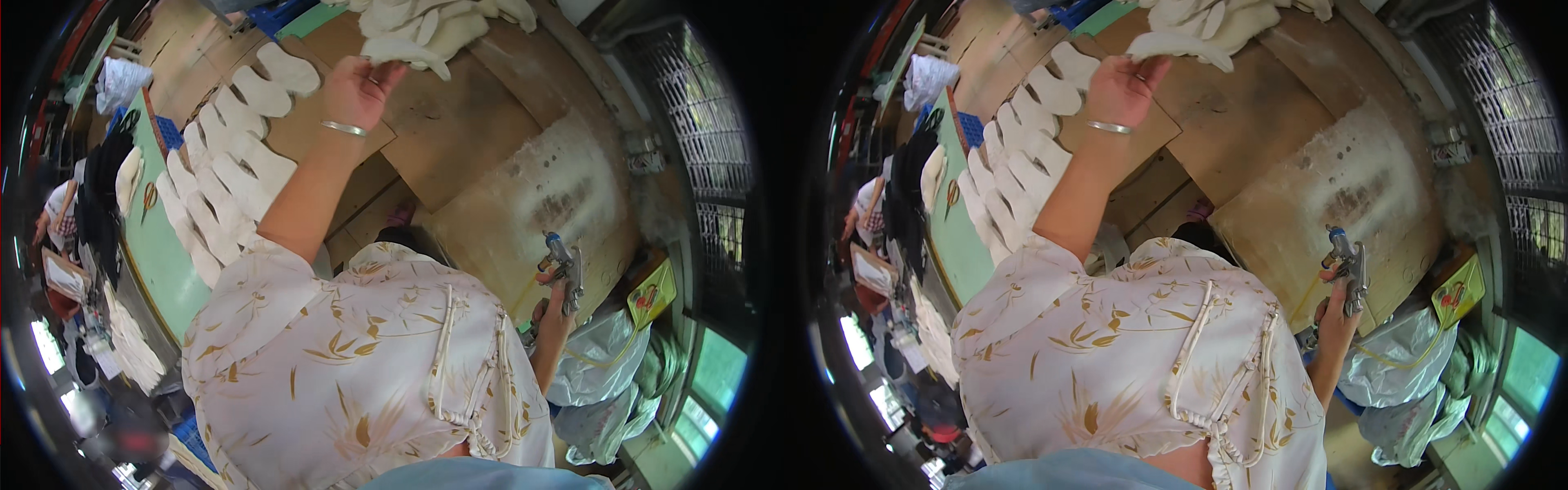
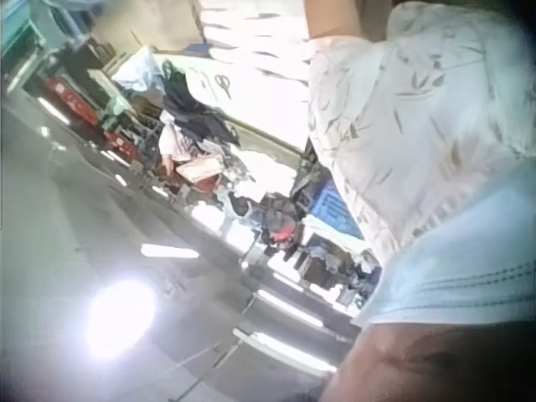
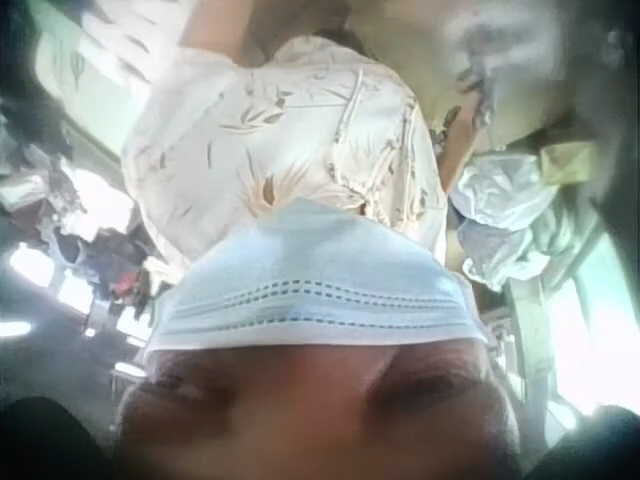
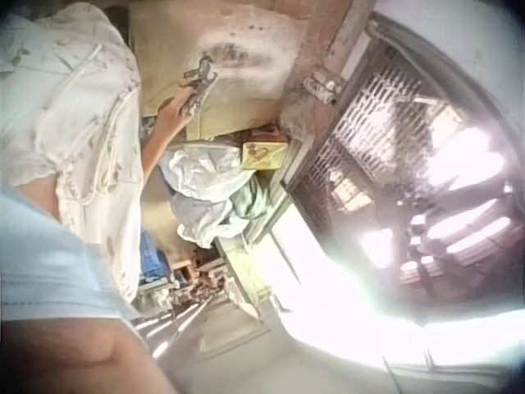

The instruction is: Applying adhesive to shoe insoles using a spray gun and organizing them on a workbench.

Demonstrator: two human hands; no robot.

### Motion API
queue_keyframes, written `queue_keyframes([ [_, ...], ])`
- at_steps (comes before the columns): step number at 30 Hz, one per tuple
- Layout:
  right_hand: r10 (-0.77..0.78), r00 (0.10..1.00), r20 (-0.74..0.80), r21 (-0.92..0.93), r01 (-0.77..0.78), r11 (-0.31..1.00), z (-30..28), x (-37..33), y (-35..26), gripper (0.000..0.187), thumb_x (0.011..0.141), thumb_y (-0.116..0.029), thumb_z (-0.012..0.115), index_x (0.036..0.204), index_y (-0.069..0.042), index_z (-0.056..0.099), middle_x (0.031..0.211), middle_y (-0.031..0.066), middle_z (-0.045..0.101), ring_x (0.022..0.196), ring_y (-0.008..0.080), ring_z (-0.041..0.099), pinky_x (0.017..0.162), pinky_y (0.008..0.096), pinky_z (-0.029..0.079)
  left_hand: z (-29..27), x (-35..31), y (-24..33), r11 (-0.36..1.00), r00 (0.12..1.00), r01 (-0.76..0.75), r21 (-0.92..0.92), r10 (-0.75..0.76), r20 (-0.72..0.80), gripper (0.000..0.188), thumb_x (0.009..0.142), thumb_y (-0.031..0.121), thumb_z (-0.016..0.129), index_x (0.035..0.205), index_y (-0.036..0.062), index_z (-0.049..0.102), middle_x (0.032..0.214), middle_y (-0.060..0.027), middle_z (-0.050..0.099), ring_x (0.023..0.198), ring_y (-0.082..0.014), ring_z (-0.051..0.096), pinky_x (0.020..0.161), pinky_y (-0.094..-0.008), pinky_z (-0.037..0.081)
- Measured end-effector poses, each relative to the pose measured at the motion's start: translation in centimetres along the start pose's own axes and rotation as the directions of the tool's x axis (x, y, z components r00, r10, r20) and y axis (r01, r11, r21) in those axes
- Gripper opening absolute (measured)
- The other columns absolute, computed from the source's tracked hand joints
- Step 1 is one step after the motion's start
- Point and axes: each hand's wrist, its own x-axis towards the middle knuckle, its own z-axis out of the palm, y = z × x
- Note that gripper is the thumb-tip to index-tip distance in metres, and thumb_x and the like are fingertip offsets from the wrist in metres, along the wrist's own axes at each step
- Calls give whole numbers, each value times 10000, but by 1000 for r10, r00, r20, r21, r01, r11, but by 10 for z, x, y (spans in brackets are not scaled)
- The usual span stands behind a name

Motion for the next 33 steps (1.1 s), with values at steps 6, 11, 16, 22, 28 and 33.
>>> queue_keyframes([
  [6,-13,989,149,-22,16,1000,15,19,3,272,909,-245,460,1057,-27,527,870,42,598,403,26,362,359,182,276,-84,34,99,937,918,-348,23,345,-197,92,720,54,477,751,-32,490,810,-164,566,858,-325,562,876,-460,452],
  [11,29,979,204,-43,-20,999,23,21,-1,275,906,-247,457,1049,-22,524,852,48,597,385,33,356,343,190,266,-137,-6,93,896,817,-441,58,427,-387,67,712,10,504,677,16,447,664,-77,488,620,-192,499,805,-393,494],
  [16,37,973,227,-77,-20,997,19,25,8,262,904,-234,456,1042,-22,526,848,52,596,375,35,354,337,194,261,-201,-58,22,950,753,-304,68,284,-594,103,736,-2,507,665,39,444,631,-51,463,605,-164,496,772,-349,487],
  [22,57,973,225,-111,-32,993,23,22,1,267,902,-240,460,1045,-25,528,850,49,601,374,34,352,337,197,260,-222,-85,-27,971,679,-228,70,210,-704,95,756,40,528,842,8,502,843,-87,549,897,-233,564,809,-356,489],
  [28,84,971,222,-115,-60,992,20,23,4,283,902,-266,467,1040,-28,529,854,45,604,376,35,351,338,197,259,-213,-100,-52,979,639,-112,168,201,-742,181,836,121,518,975,7,494,956,-84,545,896,-207,560,775,-335,486],
  [33,40,974,224,-90,-20,996,11,28,12,280,901,-271,472,1037,-34,532,855,39,602,379,31,350,339,194,268,-228,-124,-78,955,641,153,254,100,-761,278,843,268,567,980,38,492,893,-93,575,764,-199,596,644,-308,508],
])
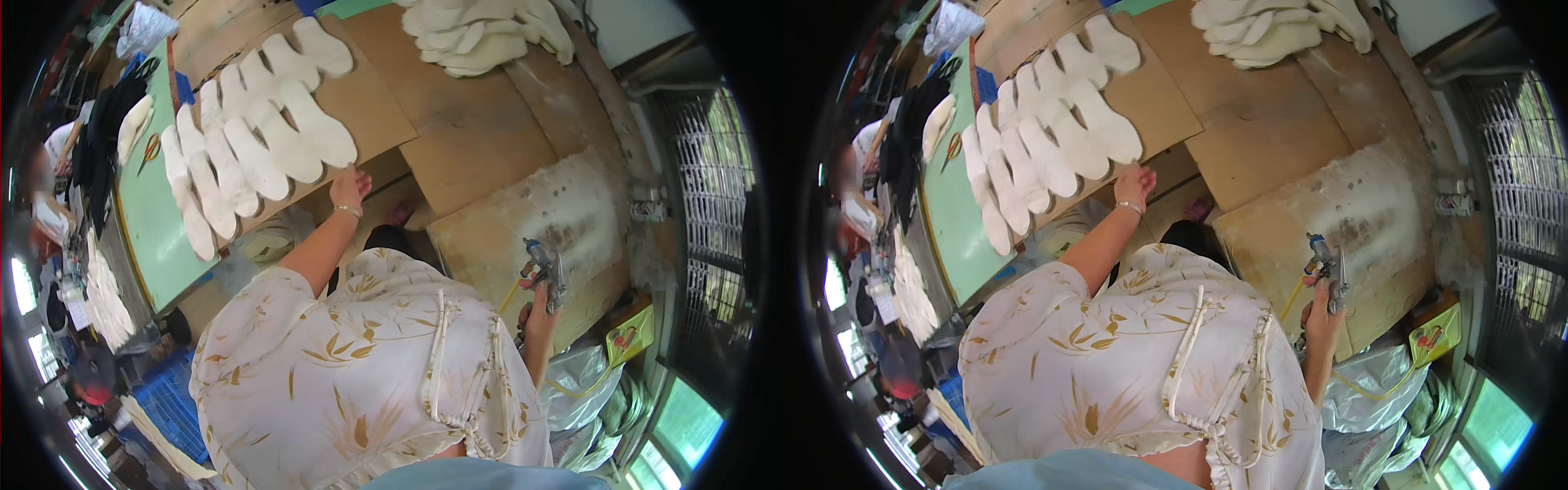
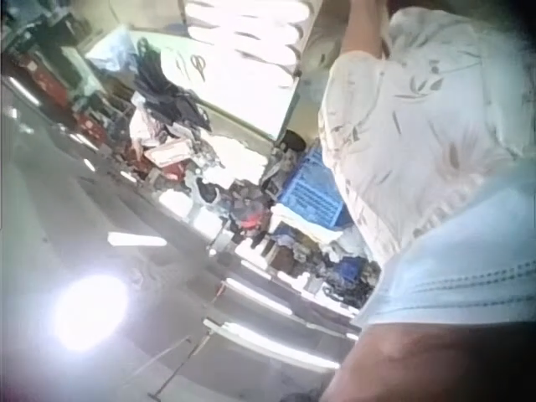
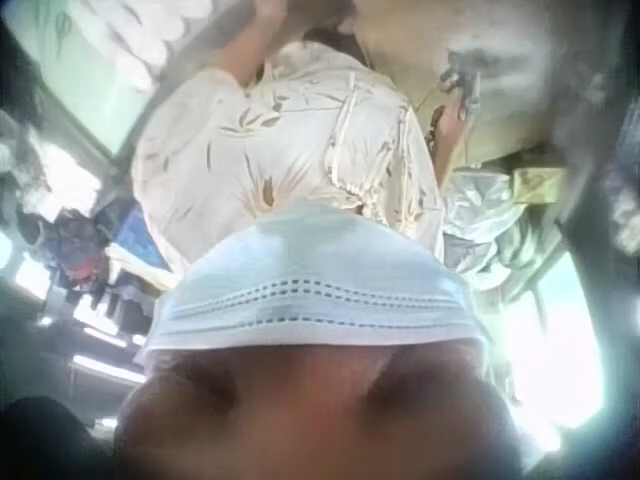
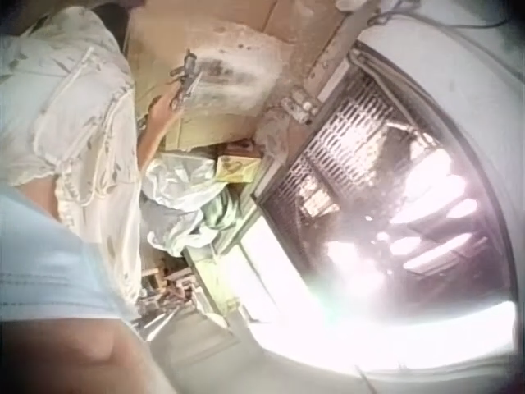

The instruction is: Applying adhesive to shoe insoles using a spray gun and organizing them on a workbench.

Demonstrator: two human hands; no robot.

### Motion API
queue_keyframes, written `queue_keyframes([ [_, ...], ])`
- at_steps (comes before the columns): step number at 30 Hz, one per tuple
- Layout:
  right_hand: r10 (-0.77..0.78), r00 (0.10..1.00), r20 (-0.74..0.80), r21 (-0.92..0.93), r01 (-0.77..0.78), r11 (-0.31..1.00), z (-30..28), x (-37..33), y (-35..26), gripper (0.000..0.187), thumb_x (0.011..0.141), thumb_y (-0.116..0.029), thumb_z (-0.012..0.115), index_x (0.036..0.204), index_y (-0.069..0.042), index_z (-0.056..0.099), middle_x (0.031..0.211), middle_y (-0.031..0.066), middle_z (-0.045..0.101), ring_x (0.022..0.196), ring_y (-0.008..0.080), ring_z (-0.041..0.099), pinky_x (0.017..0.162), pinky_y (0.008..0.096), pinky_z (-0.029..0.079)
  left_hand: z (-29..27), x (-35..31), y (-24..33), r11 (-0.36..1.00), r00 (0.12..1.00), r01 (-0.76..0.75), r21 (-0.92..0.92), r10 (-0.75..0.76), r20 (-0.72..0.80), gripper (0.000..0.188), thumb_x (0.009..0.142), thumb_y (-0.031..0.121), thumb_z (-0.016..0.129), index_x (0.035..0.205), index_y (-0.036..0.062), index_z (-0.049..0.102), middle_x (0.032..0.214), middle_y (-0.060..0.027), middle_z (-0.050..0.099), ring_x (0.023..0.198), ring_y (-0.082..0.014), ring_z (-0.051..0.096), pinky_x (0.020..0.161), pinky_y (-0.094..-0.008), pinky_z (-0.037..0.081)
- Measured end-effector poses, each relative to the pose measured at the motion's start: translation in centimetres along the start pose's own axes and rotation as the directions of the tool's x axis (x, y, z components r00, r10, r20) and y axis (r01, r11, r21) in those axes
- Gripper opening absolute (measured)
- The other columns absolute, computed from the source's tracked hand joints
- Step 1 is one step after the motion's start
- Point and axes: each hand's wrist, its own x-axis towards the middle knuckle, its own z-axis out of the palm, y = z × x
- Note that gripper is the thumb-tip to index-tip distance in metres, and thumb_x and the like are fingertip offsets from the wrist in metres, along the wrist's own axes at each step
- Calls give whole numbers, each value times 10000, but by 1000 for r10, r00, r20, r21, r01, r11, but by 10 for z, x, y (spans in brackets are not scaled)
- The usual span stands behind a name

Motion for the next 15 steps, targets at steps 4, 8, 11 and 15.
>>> queue_keyframes([
  [4,19,996,-90,56,-14,998,-3,3,2,268,902,-258,471,1035,-35,536,850,36,602,380,27,355,339,192,274,-2,-37,-23,941,982,125,314,-163,95,233,827,263,594,916,59,527,809,-76,613,639,-188,613,519,-278,505],
  [8,39,988,-152,108,-22,994,-5,4,2,245,902,-229,471,1038,-36,540,837,41,603,379,23,368,339,191,282,62,-18,-14,762,918,-254,595,-4,397,195,843,203,549,881,15,586,692,-44,593,566,-100,563,479,-228,452],
  [11,87,973,-213,141,-58,988,-6,4,0,237,904,-208,462,1048,-35,534,826,46,604,375,23,373,336,189,283,163,33,22,749,884,-348,563,61,464,212,865,217,508,911,19,569,669,-42,569,509,-96,490,459,-227,405],
  [15,141,953,-269,146,-104,984,-7,4,-6,239,906,-192,445,1065,-30,521,818,49,604,371,24,374,326,189,283,279,164,70,689,821,-565,454,413,395,258,815,292,573,802,36,552,621,-29,530,499,-100,469,435,-244,367],
])
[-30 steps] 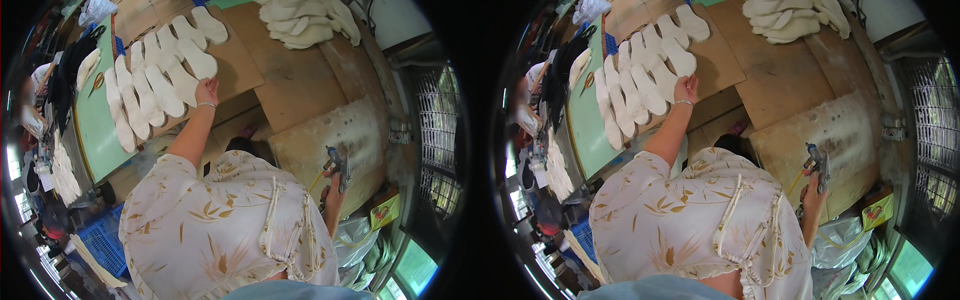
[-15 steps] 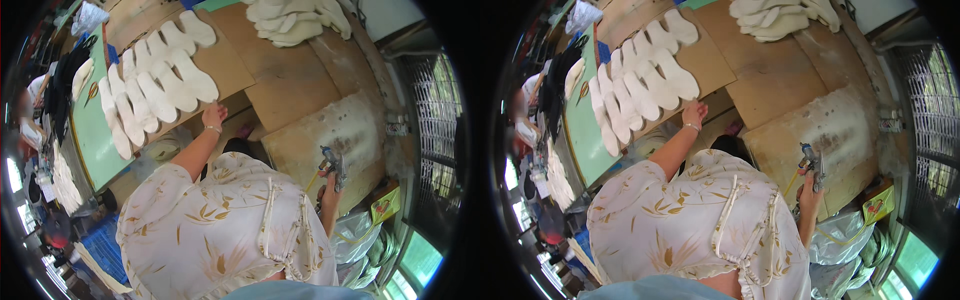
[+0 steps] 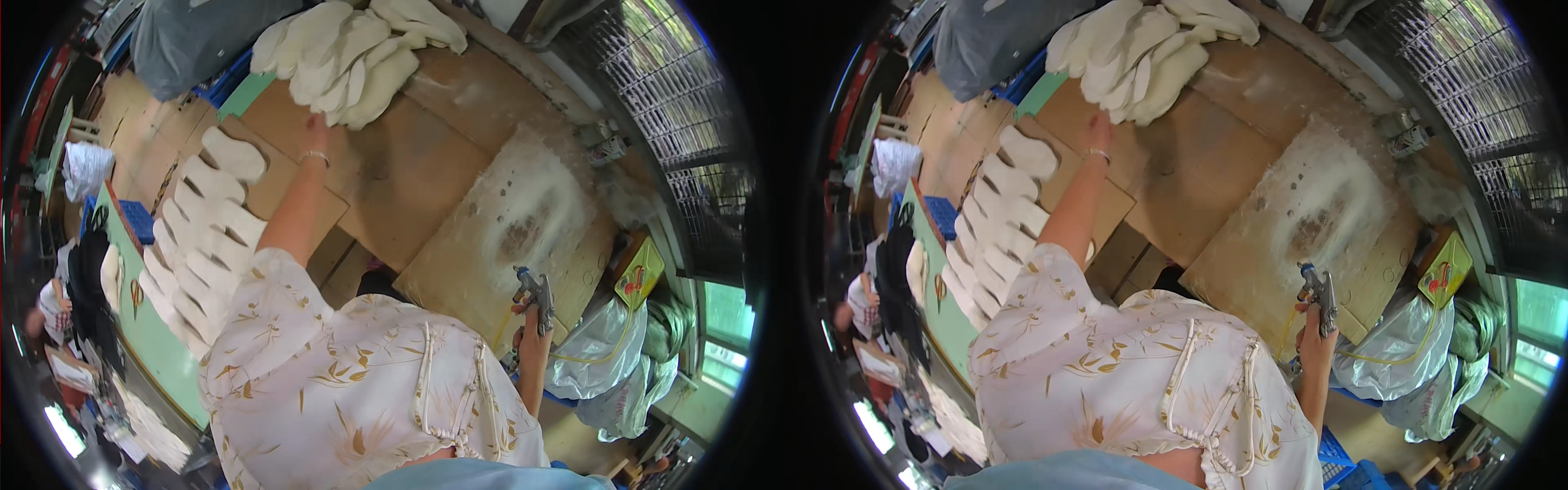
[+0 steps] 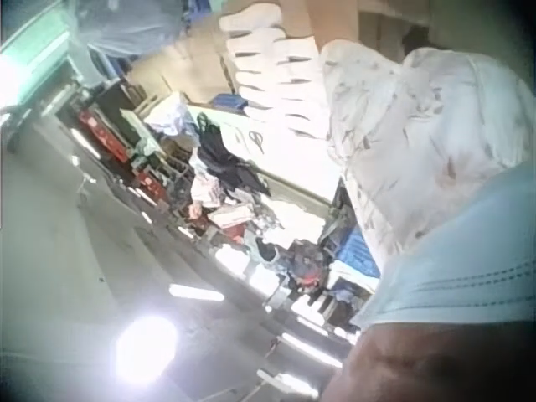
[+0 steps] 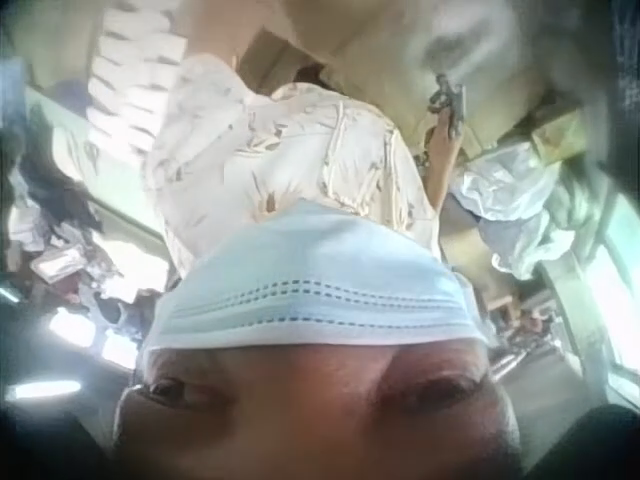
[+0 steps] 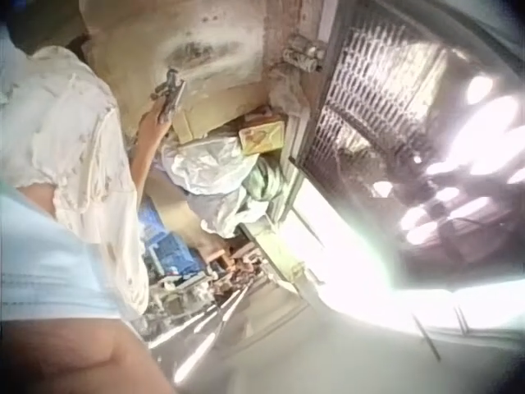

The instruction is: Applying adhesive to shoe insoles using a spray gun and organizing them on a workbench.

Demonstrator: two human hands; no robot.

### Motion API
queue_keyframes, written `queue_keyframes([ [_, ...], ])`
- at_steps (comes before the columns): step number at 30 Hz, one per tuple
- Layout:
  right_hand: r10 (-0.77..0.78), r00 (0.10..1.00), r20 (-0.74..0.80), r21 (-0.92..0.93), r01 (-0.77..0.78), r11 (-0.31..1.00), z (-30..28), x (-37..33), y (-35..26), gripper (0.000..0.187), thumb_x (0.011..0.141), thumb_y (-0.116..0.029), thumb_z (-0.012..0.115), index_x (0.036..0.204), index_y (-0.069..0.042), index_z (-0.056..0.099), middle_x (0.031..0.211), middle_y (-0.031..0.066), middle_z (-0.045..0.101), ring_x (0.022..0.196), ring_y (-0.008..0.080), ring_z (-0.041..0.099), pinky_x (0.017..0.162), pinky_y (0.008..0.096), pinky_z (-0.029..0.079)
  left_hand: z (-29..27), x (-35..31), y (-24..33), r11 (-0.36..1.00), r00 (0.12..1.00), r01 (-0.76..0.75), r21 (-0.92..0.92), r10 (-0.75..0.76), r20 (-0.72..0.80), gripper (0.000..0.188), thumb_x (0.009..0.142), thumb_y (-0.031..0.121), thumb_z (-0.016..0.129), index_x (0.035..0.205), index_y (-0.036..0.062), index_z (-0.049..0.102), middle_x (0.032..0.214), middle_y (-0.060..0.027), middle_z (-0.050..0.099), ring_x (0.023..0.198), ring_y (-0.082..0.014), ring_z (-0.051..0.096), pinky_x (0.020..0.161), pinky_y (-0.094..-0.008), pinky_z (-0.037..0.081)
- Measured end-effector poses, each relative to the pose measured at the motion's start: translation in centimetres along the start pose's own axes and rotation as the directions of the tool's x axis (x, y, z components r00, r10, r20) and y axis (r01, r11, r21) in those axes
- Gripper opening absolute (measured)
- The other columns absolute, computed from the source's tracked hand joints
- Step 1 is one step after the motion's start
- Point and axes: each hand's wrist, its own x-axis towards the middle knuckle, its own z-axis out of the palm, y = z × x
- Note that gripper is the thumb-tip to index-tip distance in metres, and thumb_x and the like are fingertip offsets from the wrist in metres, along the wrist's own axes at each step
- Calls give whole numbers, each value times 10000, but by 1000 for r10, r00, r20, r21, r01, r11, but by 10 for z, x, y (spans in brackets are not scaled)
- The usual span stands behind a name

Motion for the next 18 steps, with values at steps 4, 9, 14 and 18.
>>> queue_keyframes([
  [4,30,991,-132,44,-24,999,7,-7,3,231,904,-190,450,1053,-28,522,817,47,603,372,24,377,321,192,284,60,43,98,997,996,72,-20,-71,53,340,797,300,602,890,-25,561,686,-91,563,527,-158,523,455,-266,449],
  [9,86,981,-174,50,-78,996,13,-9,4,221,896,-197,473,1012,-22,543,818,41,602,382,26,396,329,199,294,86,121,93,770,864,499,-397,-477,161,261,761,189,650,862,-3,506,685,-106,507,525,-203,518,434,-267,500],
  [14,114,952,-284,109,-86,990,18,-10,2,221,886,-231,501,939,-33,583,726,2,582,389,19,387,344,198,283,118,143,92,702,913,409,-583,-321,253,111,755,22,606,823,-4,521,737,-116,550,623,-213,562,591,-306,552],
  [18,146,934,-327,96,-120,988,3,-8,8,244,872,-270,532,859,-40,613,523,-64,427,403,12,349,376,200,244,158,110,144,763,867,368,-532,-73,493,68,795,9,572,799,-47,534,721,-107,582,626,-188,595,605,-268,555],
])
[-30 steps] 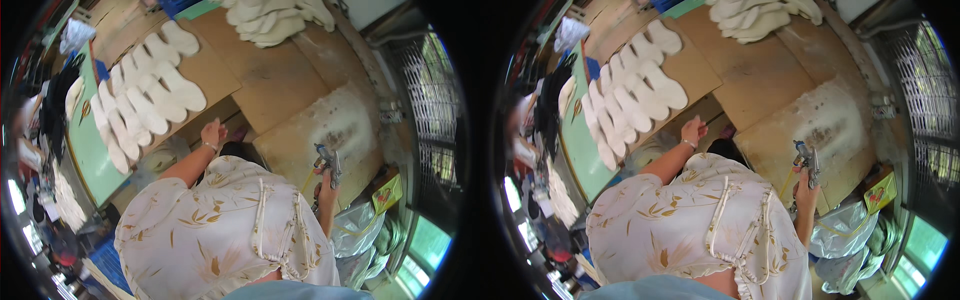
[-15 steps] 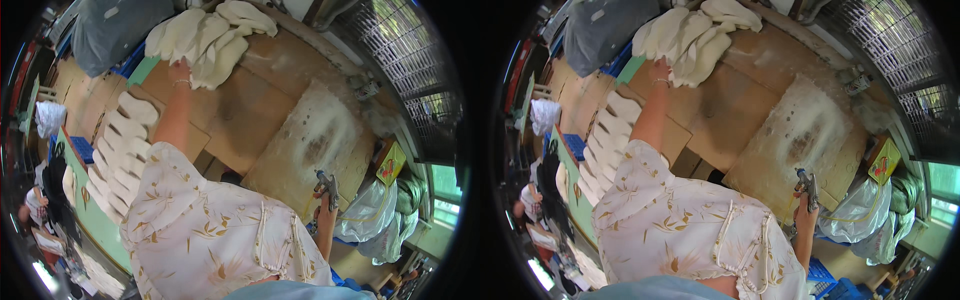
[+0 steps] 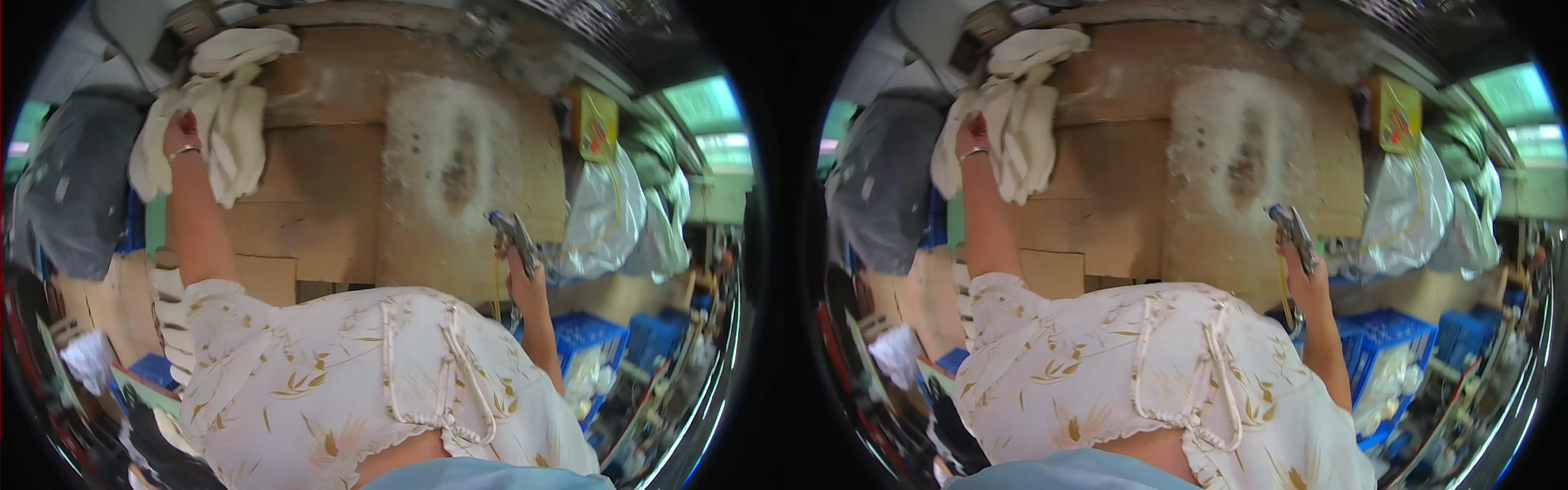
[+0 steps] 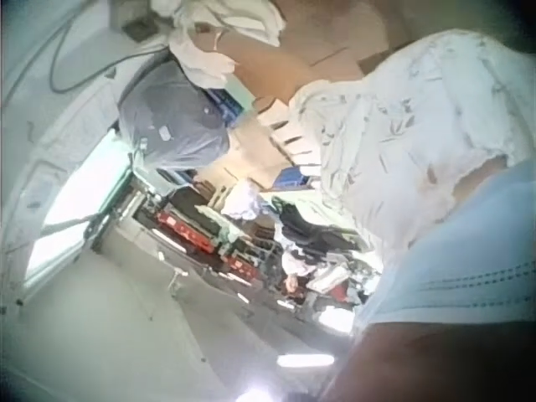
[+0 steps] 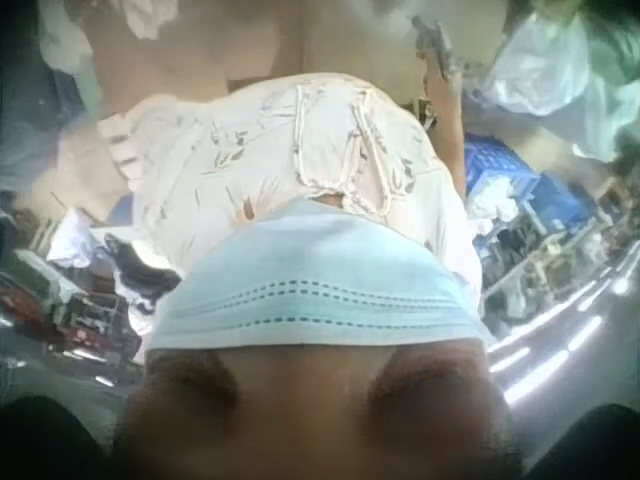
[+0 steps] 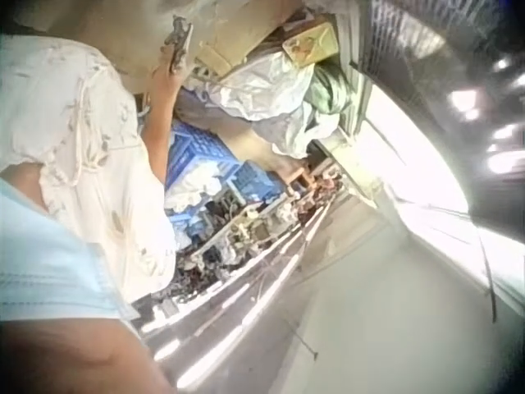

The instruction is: Applying adhesive to shoe insoles using a spray gun and organizing them on a workbench.

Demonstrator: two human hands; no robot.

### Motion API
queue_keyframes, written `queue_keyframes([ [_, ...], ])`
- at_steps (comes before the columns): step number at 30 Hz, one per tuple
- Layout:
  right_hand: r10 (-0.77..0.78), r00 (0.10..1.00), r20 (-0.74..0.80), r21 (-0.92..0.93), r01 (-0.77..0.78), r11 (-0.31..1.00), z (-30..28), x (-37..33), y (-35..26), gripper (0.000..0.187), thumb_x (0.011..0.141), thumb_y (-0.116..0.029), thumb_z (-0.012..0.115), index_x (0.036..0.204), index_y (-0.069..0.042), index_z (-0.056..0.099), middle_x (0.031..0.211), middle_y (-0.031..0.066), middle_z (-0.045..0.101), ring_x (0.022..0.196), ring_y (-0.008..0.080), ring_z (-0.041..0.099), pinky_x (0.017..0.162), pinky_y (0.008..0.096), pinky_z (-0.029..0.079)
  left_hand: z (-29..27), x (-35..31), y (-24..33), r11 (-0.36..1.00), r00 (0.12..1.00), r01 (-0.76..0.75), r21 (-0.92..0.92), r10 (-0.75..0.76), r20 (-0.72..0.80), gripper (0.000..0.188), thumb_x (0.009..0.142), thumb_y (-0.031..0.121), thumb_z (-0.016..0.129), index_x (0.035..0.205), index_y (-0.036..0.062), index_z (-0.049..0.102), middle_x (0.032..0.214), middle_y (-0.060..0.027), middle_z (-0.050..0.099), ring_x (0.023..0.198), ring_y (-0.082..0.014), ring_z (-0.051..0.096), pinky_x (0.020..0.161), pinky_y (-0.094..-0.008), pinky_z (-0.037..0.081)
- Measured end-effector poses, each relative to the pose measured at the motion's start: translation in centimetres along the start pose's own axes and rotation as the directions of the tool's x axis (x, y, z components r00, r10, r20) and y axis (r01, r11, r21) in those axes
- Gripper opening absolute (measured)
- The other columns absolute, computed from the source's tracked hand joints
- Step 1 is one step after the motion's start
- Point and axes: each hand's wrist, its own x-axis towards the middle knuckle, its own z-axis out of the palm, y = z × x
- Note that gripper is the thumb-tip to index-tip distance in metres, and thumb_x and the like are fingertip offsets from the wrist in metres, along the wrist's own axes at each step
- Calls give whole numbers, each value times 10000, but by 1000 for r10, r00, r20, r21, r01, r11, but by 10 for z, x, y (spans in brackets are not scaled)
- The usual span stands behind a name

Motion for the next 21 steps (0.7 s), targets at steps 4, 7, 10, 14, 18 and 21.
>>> queue_keyframes([
  [4,-58,996,-72,22,60,998,-18,0,9,289,874,-305,531,848,-28,611,507,-67,398,414,18,342,384,209,245,113,-66,-38,997,986,69,19,-71,148,112,784,-7,573,866,-69,529,805,-134,583,717,-222,602,661,-294,559],
  [7,-6,995,-98,68,13,998,-31,-10,18,314,874,-327,535,848,-23,608,518,-63,403,429,19,350,395,211,253,170,-123,-88,984,916,158,82,-177,360,120,774,-23,568,878,-67,527,836,-143,581,750,-241,599,694,-325,557],
  [10,-15,990,-138,97,28,995,-43,-21,25,327,871,-344,539,848,-26,608,523,-60,408,430,20,347,396,214,252,203,-211,-140,968,858,244,60,-244,451,88,772,-37,559,842,-25,508,809,-119,572,738,-230,598,688,-333,559],
  [14,-5,989,-149,113,22,993,-61,-31,50,320,874,-328,538,853,-16,607,547,-49,432,464,31,359,420,217,273,195,-317,-208,903,764,397,166,-425,486,158,763,-47,562,869,16,463,843,-92,556,739,-209,595,675,-322,553],
  [18,-117,984,-134,21,121,992,-77,-38,75,311,897,-301,489,948,-12,595,690,4,579,409,23,380,361,199,299,129,-405,-279,768,671,581,270,-639,375,212,774,-29,568,942,12,444,941,-99,545,768,-198,592,677,-301,539],
  [21,-119,983,-141,33,125,992,-84,-44,77,322,897,-313,490,937,-13,598,668,-2,567,411,21,382,364,197,294,71,-442,-311,689,647,664,289,-724,238,226,784,-12,575,964,19,442,951,-97,553,785,-194,593,704,-298,531],
])
